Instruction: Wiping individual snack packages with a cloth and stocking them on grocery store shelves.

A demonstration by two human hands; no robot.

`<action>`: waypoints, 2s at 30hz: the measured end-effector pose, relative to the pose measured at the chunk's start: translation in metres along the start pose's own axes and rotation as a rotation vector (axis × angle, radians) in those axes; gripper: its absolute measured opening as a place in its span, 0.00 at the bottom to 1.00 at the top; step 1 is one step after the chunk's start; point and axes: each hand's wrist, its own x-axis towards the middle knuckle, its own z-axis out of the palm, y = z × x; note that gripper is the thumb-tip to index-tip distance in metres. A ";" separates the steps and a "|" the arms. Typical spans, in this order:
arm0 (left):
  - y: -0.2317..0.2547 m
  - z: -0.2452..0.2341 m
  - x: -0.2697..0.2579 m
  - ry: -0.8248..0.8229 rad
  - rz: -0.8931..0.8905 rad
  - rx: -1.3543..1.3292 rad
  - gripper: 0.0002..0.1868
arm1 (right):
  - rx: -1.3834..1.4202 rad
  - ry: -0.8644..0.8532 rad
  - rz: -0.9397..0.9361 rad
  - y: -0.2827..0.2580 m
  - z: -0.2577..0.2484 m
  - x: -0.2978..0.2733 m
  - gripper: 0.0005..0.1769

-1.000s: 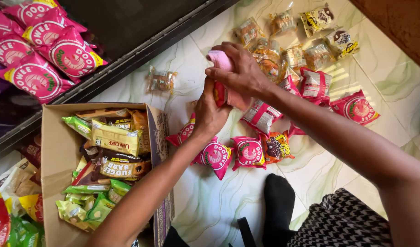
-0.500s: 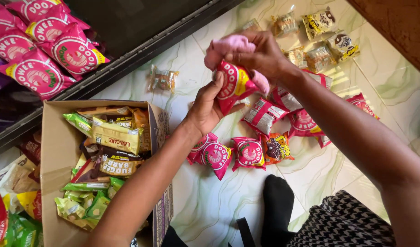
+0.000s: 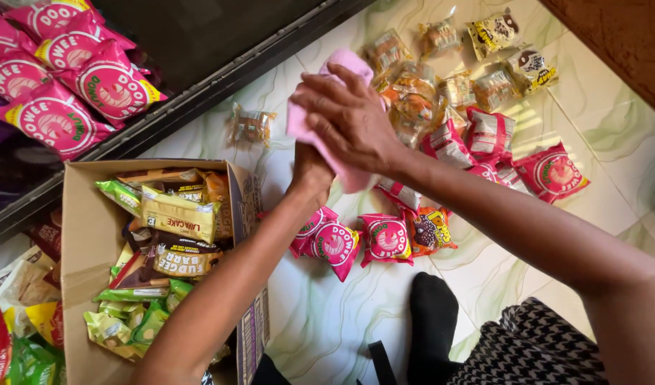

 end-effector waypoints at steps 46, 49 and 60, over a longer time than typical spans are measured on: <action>0.240 -0.114 -0.050 0.301 1.012 1.305 0.31 | 0.925 0.002 0.318 -0.083 0.131 0.150 0.27; 0.254 -0.134 -0.051 0.478 1.037 1.478 0.31 | 0.849 0.009 0.338 -0.098 0.151 0.164 0.28; 0.266 -0.157 -0.045 0.755 0.852 1.726 0.51 | 0.739 0.005 0.347 -0.107 0.205 0.182 0.34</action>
